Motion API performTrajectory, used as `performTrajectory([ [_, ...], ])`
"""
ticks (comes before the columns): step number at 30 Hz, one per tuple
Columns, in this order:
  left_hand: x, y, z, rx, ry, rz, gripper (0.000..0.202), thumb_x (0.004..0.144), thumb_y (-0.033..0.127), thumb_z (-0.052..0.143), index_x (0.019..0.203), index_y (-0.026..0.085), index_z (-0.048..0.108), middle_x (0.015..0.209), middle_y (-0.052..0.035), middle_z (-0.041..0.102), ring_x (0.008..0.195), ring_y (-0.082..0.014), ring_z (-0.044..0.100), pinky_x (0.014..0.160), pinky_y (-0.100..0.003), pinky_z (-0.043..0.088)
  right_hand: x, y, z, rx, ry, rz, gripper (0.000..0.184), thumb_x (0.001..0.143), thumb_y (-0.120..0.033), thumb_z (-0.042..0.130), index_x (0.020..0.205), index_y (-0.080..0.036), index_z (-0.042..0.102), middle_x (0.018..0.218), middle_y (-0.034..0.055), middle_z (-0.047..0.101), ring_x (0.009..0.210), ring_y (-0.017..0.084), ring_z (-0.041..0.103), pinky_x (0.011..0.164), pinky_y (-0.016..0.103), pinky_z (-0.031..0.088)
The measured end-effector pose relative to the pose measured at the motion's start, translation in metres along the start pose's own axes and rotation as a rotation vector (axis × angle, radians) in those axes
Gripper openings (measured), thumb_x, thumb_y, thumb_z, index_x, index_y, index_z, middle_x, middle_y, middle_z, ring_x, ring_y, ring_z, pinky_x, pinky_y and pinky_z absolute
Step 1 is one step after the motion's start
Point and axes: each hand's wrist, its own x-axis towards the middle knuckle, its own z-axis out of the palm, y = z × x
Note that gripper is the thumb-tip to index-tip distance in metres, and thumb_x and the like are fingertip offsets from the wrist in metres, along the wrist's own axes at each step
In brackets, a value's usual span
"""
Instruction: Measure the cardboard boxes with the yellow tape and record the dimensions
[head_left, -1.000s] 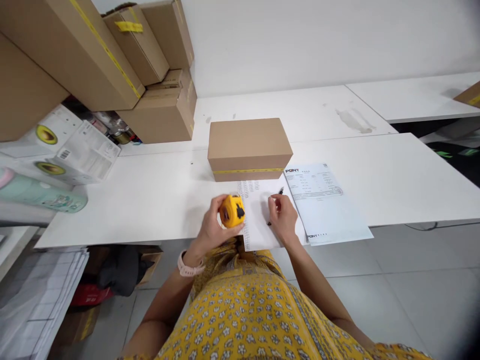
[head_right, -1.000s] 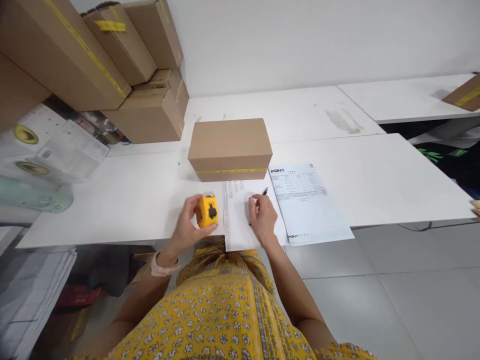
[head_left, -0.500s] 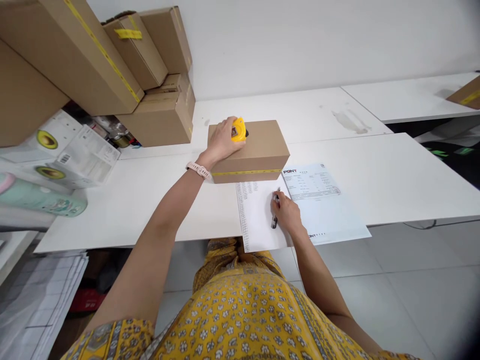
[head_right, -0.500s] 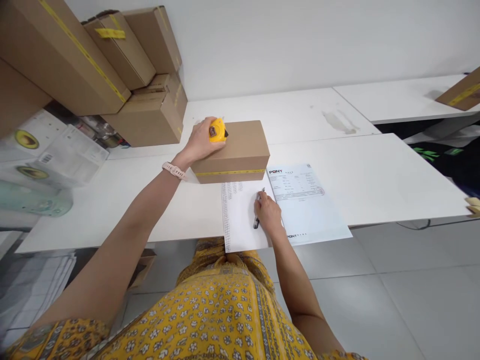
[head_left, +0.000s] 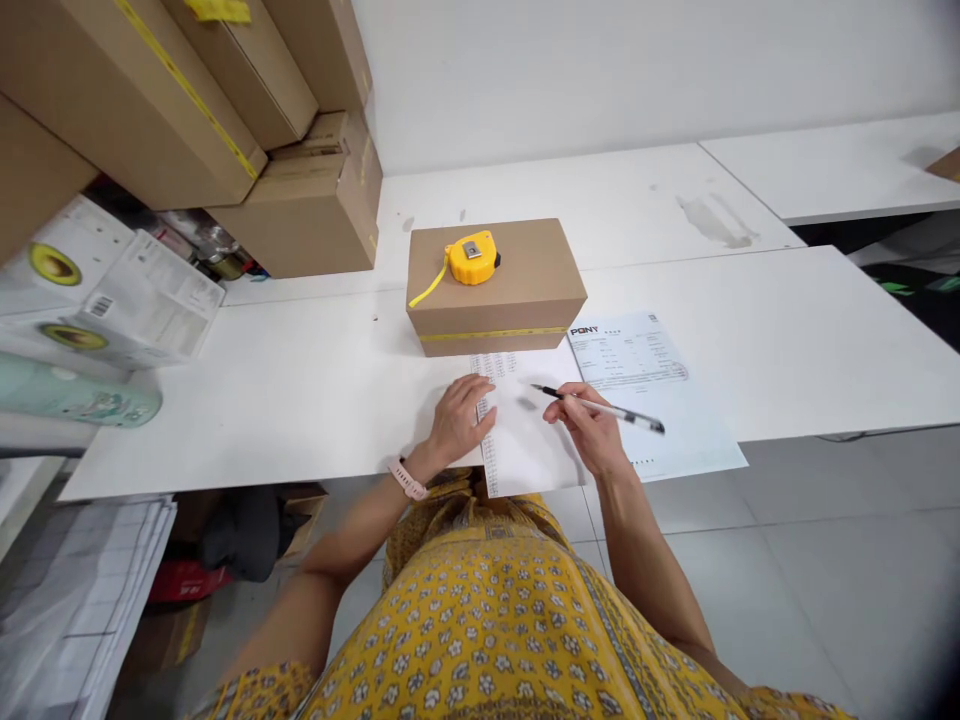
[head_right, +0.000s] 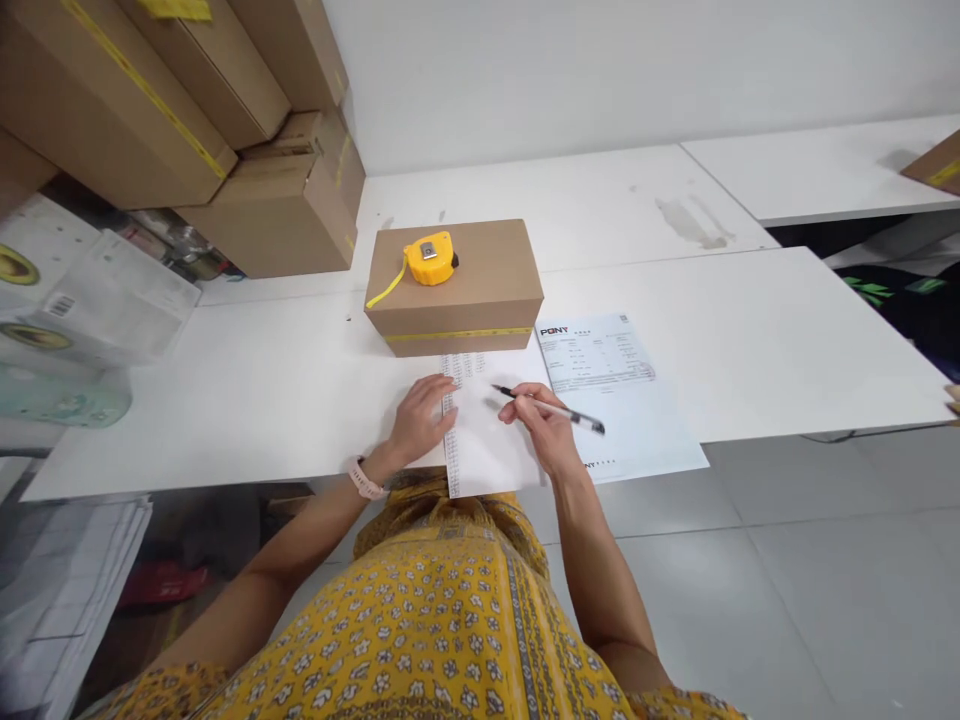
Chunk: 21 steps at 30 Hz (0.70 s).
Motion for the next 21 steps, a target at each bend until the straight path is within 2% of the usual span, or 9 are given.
performTrajectory([
  [2,-0.015,-0.001,0.013,-0.001,-0.188,-0.075,0.052,0.093,0.039,0.063,0.139,0.016,0.058,0.154,-0.0194,0.054,0.151,-0.036,0.042,0.126,-0.06,0.029,0.013,0.01,0.016,-0.043,0.055,0.001,0.049,0.085,-0.074,0.064,0.078,-0.025,0.06,0.048,-0.004,0.053,0.051,0.016,0.054,0.06,0.033,0.049],
  [3,-0.017,-0.002,0.016,0.0,-0.266,-0.088,0.059,0.092,0.042,0.066,0.144,0.016,0.054,0.162,-0.0196,0.045,0.156,-0.0372,0.033,0.128,-0.062,0.021,0.02,0.016,0.024,-0.044,0.064,0.007,0.056,0.087,-0.08,0.055,0.078,-0.025,0.059,0.046,-0.0048,0.048,0.048,0.016,0.052,0.058,0.033,0.047],
  [6,-0.016,-0.002,0.017,0.013,-0.37,-0.098,0.066,0.092,0.044,0.067,0.15,0.017,0.048,0.17,-0.0187,0.032,0.161,-0.0371,0.02,0.13,-0.064,0.008,0.041,0.029,0.042,-0.017,-0.018,0.031,0.072,0.087,-0.088,0.039,0.099,-0.023,0.065,0.066,0.0028,0.066,0.067,0.02,0.066,0.068,0.035,0.053],
  [8,-0.014,0.0,0.015,0.03,-0.375,-0.098,0.065,0.093,0.044,0.067,0.15,0.017,0.048,0.17,-0.019,0.032,0.161,-0.0367,0.02,0.13,-0.063,0.009,0.051,0.034,0.047,-0.058,-0.052,0.012,0.07,0.086,-0.085,0.046,0.105,-0.021,0.067,0.086,0.007,0.074,0.083,0.021,0.07,0.077,0.036,0.055],
  [9,-0.014,0.0,0.014,0.039,-0.373,-0.097,0.065,0.094,0.044,0.067,0.149,0.017,0.048,0.17,-0.0192,0.032,0.161,-0.0366,0.021,0.13,-0.063,0.009,0.055,0.036,0.049,-0.111,-0.048,-0.007,0.064,0.085,-0.082,0.054,0.101,-0.021,0.068,0.087,0.0065,0.073,0.084,0.021,0.068,0.078,0.036,0.054],
  [12,-0.014,0.001,0.013,0.045,-0.356,-0.093,0.062,0.095,0.043,0.066,0.148,0.016,0.05,0.169,-0.0189,0.034,0.16,-0.0359,0.023,0.13,-0.062,0.011,0.063,0.038,0.05,-0.281,-0.014,-0.061,0.048,0.079,-0.069,0.071,0.082,-0.021,0.065,0.074,0.0013,0.066,0.072,0.017,0.059,0.07,0.032,0.049],
  [14,-0.014,0.001,0.013,0.032,-0.342,-0.098,0.059,0.095,0.042,0.066,0.146,0.016,0.052,0.167,-0.0189,0.037,0.16,-0.0356,0.025,0.129,-0.061,0.013,0.066,0.038,0.05,-0.322,-0.014,-0.082,0.043,0.077,-0.064,0.074,0.079,-0.022,0.062,0.072,-0.0001,0.064,0.069,0.016,0.055,0.067,0.031,0.047],
  [19,-0.015,0.0,0.014,-0.036,-0.302,-0.114,0.053,0.094,0.038,0.068,0.142,0.018,0.057,0.162,-0.0174,0.045,0.158,-0.0357,0.03,0.129,-0.061,0.015,0.069,0.04,0.05,-0.332,-0.059,-0.087,0.04,0.073,-0.055,0.08,0.088,-0.022,0.062,0.086,0.0024,0.069,0.076,0.017,0.06,0.074,0.032,0.049],
  [21,-0.015,0.0,0.014,-0.074,-0.278,-0.12,0.052,0.094,0.037,0.068,0.141,0.019,0.057,0.162,-0.017,0.046,0.157,-0.0356,0.03,0.129,-0.061,0.015,0.069,0.041,0.05,-0.354,-0.035,-0.102,0.037,0.077,-0.055,0.075,0.085,-0.023,0.059,0.077,-0.0002,0.064,0.07,0.015,0.056,0.069,0.031,0.046],
])
